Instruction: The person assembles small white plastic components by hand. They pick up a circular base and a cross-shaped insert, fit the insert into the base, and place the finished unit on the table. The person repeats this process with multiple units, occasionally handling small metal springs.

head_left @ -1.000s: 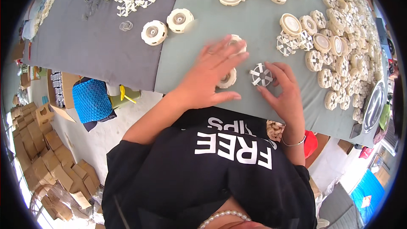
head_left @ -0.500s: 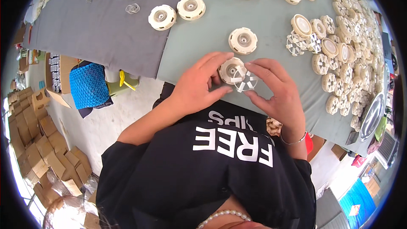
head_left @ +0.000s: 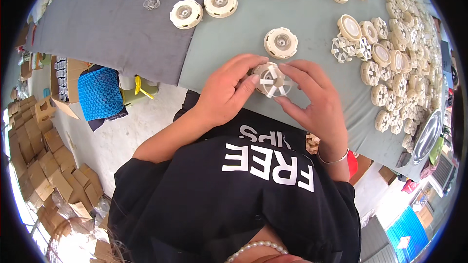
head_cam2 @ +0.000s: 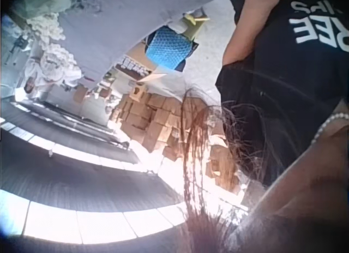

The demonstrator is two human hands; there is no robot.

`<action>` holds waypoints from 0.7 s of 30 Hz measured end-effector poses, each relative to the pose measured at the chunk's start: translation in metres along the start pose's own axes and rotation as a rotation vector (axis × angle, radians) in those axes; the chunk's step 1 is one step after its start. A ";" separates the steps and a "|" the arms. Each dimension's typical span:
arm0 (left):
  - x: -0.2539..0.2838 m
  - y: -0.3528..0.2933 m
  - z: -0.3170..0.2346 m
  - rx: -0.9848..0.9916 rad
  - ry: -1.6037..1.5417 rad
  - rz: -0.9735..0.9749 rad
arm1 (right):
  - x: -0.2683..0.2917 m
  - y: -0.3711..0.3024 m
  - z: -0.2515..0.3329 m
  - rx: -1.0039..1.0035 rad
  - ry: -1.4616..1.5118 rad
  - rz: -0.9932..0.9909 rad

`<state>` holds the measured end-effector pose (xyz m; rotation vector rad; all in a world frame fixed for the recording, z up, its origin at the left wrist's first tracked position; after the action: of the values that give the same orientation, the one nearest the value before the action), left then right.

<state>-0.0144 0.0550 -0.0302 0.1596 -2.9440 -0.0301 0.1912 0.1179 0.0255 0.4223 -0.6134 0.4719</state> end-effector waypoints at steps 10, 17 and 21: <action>0.002 0.006 -0.010 0.134 0.031 0.078 | -0.014 0.004 -0.008 -0.025 -0.042 0.117; 0.005 0.013 -0.013 0.107 0.226 0.029 | 0.077 -0.011 -0.049 -0.337 -0.278 -0.010; -0.015 0.050 -0.028 -0.142 0.507 -0.109 | 0.088 0.035 -0.092 0.061 -0.670 -0.417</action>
<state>0.0000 0.1057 -0.0044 0.2629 -2.4153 -0.1852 0.2768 0.2187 0.0211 0.7571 -1.1261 -0.0665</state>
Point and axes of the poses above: each hand's wrist, its own y-axis towards the middle knuckle, its own x-axis out of the back of the hand, z = x × y, the point moved 3 cm from there along y, towards the middle knuckle, and after that the axes turned 9 degrees about -z, right-handed, at the moved point
